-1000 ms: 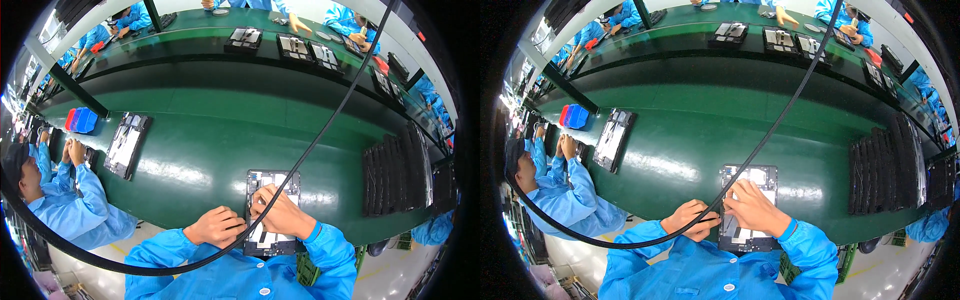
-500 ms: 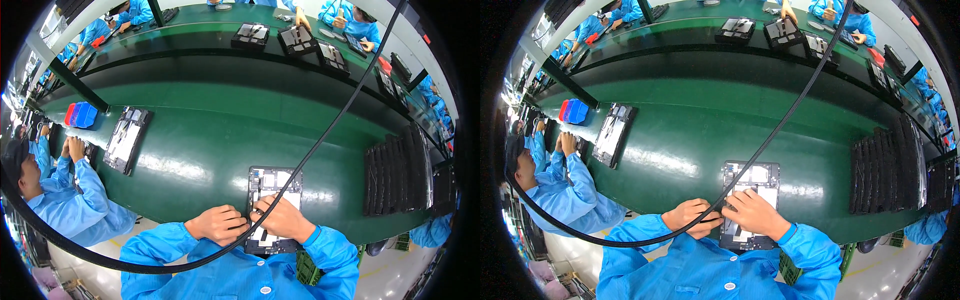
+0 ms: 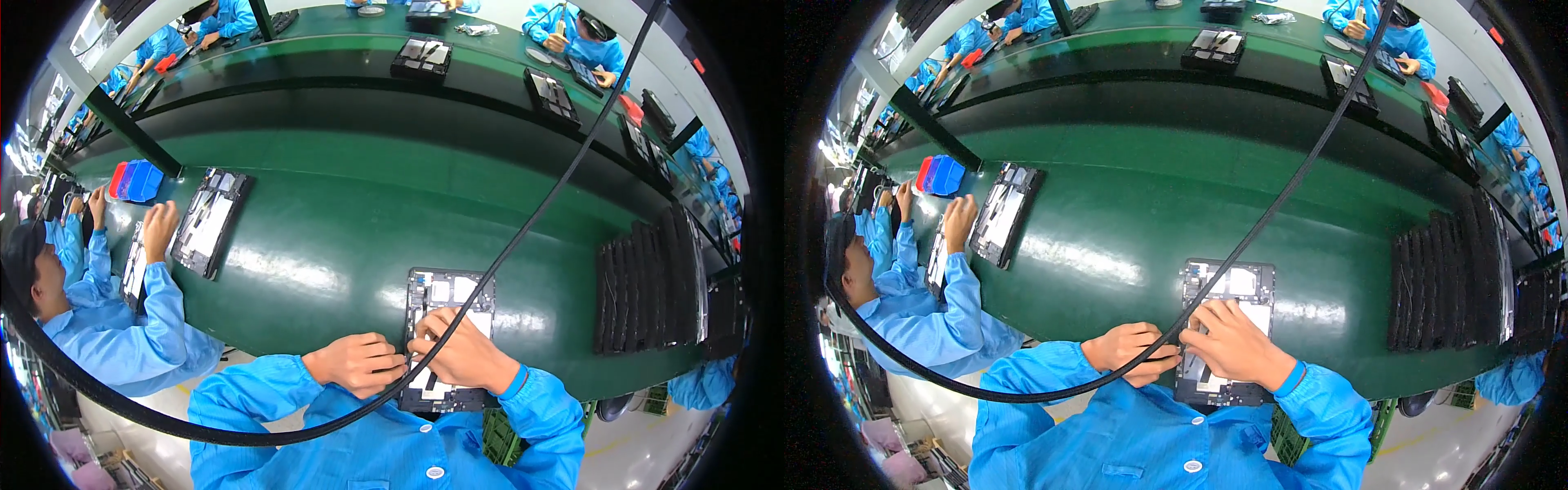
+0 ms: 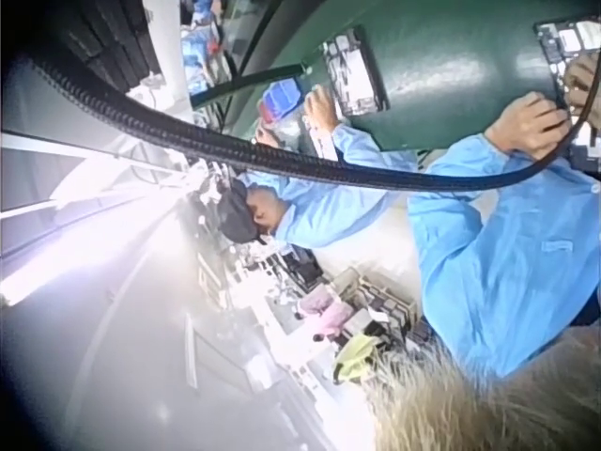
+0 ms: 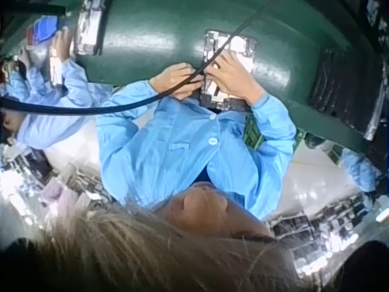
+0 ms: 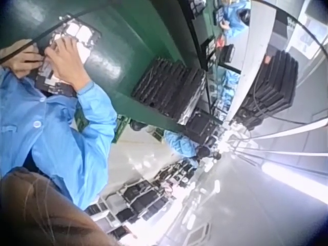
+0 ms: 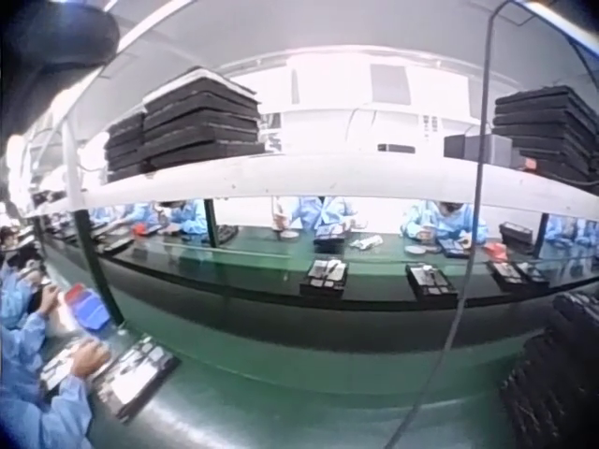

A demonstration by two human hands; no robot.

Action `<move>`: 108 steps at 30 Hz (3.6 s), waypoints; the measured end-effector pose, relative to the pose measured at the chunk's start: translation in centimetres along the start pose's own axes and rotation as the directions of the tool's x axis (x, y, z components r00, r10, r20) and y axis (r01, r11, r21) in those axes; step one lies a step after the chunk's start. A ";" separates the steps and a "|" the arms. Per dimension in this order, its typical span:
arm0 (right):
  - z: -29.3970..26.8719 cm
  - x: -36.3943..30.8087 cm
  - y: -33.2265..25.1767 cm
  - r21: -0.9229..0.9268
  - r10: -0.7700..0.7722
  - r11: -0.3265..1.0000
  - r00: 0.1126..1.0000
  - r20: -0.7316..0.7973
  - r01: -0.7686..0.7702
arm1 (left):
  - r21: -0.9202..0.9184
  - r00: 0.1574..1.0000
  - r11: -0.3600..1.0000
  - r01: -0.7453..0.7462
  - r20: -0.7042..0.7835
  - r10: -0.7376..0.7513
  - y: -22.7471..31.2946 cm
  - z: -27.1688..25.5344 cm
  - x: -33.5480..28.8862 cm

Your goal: The person assembles an electronic device by connecting ribbon cables, circuit boards, and a battery to a tablet screen and a plastic casing by hand.

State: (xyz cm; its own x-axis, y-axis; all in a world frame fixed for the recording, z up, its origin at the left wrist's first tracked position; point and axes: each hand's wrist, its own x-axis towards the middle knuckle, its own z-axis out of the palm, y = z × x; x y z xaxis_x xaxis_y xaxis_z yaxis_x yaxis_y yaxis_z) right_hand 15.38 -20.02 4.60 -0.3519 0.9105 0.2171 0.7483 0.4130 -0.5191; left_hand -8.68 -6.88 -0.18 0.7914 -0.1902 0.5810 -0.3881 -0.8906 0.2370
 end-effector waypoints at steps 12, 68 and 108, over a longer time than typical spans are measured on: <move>-0.6 1.3 -1.1 0.000 0.018 1.000 0.998 0.067 -0.019 | -0.038 1.000 0.999 0.010 0.030 -0.009 -0.1 -2.2 -0.2; 1.0 2.2 -0.8 -0.217 -0.014 0.976 0.978 -0.209 -0.032 | 0.052 0.970 0.969 -0.243 0.022 0.243 -5.1 -2.9 0.8; 0.3 5.1 1.5 0.047 0.060 0.998 0.957 -0.283 -0.049 | 0.009 0.946 0.946 -0.324 -0.021 0.324 -8.3 -2.4 2.1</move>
State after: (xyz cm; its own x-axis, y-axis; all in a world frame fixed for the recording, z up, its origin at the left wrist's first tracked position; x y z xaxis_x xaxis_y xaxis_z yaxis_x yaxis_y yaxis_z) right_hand 14.55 -14.79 4.68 -0.1326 0.9021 0.4106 0.7373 0.3666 -0.5674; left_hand -4.93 1.05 0.94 0.6124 -0.4601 0.6429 -0.6196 -0.7843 0.0289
